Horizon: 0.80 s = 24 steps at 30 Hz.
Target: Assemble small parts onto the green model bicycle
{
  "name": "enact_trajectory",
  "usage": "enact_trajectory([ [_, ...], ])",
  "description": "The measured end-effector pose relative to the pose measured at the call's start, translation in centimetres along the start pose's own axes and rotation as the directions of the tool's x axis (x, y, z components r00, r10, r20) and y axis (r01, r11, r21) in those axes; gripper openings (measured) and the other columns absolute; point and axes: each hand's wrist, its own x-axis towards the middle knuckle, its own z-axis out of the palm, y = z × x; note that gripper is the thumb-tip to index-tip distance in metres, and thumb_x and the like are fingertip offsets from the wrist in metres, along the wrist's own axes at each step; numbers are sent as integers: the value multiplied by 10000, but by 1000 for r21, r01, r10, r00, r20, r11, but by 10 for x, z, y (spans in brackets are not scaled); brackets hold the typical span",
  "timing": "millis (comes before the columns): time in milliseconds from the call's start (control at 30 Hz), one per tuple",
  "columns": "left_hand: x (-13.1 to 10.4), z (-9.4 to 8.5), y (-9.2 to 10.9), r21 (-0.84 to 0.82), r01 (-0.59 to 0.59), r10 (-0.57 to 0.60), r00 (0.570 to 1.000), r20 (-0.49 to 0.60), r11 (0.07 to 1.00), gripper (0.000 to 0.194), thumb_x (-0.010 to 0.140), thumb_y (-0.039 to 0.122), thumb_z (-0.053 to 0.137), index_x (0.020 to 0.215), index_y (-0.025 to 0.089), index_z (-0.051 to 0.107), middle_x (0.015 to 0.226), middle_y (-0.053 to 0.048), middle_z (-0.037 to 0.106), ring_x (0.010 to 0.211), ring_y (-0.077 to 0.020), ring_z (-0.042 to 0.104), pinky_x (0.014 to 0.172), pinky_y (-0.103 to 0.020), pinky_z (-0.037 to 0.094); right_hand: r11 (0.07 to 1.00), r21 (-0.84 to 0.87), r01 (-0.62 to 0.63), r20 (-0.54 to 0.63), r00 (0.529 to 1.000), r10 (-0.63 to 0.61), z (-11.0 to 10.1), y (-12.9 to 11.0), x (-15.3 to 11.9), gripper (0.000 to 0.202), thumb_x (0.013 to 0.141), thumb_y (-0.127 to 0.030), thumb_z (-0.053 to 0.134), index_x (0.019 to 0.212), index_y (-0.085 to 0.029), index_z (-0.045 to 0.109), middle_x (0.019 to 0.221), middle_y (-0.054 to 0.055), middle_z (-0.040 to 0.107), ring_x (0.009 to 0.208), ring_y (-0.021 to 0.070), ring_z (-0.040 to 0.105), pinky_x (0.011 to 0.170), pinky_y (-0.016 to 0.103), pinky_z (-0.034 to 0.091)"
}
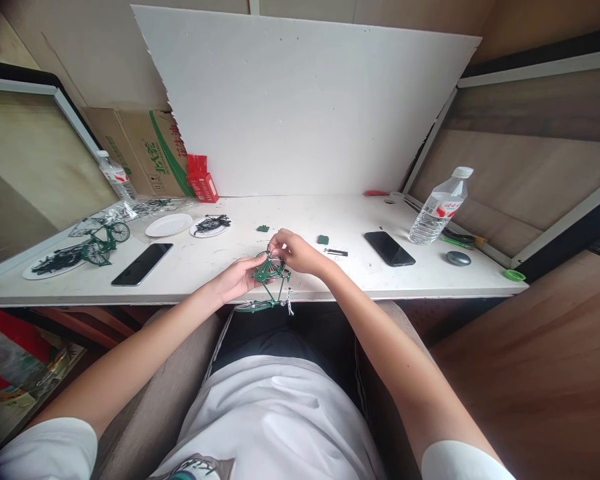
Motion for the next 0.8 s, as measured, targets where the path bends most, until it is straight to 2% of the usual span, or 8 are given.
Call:
enact_trajectory([
  [233,-2,4,2,-14,-13,13,999,-32,1000,135,993,230,757,1042,107,784,972,-109,778,817,-183,743,849,-341,663,1000,16,-9,-8,1000,9,-3,-2,0,78,988,-239,604,973,-224,679,1071,77,689,998,229,651,920,403,555],
  [433,-6,8,5,-19,-21,20,998,-52,1000,121,1001,213,744,1028,104,790,970,-103,773,819,-183,740,857,-354,667,1000,22,-12,11,1000,11,-6,-7,-1,140,1029,-360,630,1007,-230,675,1114,85,692,1015,233,661,914,397,553],
  [567,-6,11,6,-37,-31,28,996,-82,999,116,1005,208,739,1009,103,788,1018,-114,790,856,-185,745,852,-343,662,999,18,-50,-100,994,52,-8,0,-1,223,1080,-445,541,1089,-234,614,1099,84,697,960,220,630,844,367,528],
  [633,-6,11,8,-54,-42,36,994,-105,998,112,1006,209,741,994,105,781,1017,-112,793,856,-181,744,832,-329,662,996,-4,-93,-161,983,91,-11,9,-2,215,1089,-429,495,1088,-234,586,1049,74,698,895,208,609,819,361,514],
  [700,-4,9,11,-77,-63,53,990,-129,995,105,1006,208,743,974,112,771,987,-98,789,836,-169,740,823,-320,664,984,-46,-170,-131,978,162,-14,18,-4,155,1053,-356,516,1055,-229,604,1029,77,717,873,210,624,793,355,508],
  [800,-2,5,15,-98,-104,88,984,-156,990,106,1016,202,728,962,115,757,971,-90,788,833,-162,743,817,-313,670,944,-156,-291,41,953,301,-15,26,-7,142,989,-326,612,980,-217,703,911,77,756,782,212,653,720,337,492],
])
